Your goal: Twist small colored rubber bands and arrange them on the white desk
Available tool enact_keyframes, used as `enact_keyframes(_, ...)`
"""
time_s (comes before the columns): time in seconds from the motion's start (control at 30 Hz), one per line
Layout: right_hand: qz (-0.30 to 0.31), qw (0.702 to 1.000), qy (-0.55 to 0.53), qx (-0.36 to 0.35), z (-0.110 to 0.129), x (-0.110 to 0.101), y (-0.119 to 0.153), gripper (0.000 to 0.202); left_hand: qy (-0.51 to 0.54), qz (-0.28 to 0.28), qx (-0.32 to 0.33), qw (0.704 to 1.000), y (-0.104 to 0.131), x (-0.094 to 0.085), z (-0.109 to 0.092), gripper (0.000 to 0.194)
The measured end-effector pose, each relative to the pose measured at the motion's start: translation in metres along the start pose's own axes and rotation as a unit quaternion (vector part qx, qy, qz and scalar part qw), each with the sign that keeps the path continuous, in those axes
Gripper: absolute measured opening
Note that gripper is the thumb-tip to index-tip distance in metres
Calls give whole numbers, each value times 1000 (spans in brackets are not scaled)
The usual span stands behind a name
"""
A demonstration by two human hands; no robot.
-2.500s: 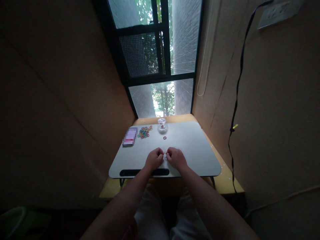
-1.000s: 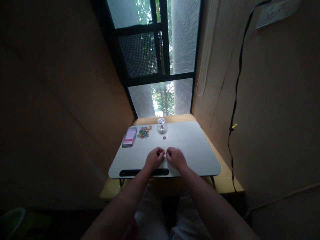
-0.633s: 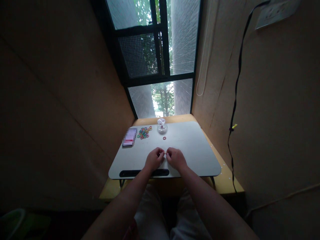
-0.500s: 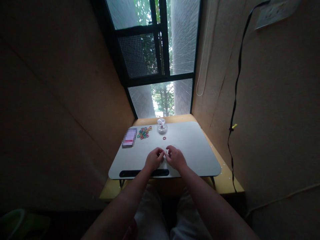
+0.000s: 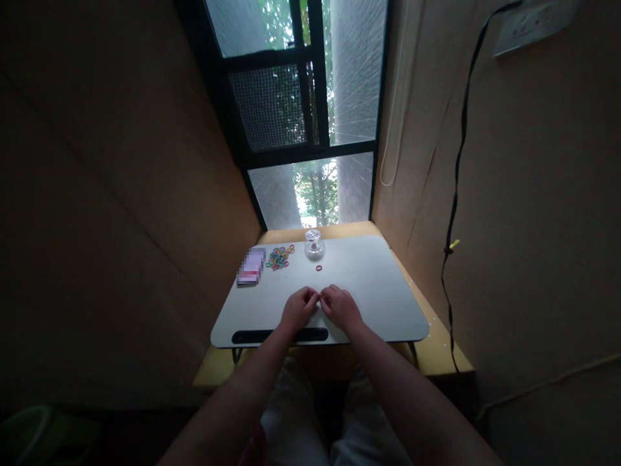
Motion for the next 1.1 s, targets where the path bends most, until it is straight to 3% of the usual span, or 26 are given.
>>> enact_keyframes(0.23,0,1000,13,6,-1,2,-1,16,-2,2,-10,1000,0,-2,-1,24)
enact_keyframes(0.73,-5,1000,-9,29,-5,1,-1,9,-4,7,-32,999,0,-4,-3,24)
enact_keyframes(1.1,0,999,-17,32,-6,0,-2,10,-1,0,-14,1000,0,-4,-3,18)
Point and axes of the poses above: each hand's wrist, its own y-axis away from the middle knuckle, its own x-axis out of the palm, z = x × y, the point moved 9 cm from there along -y, towards the middle knuckle, and after that the axes turned 11 degrees about x, right-handed, at the moved point
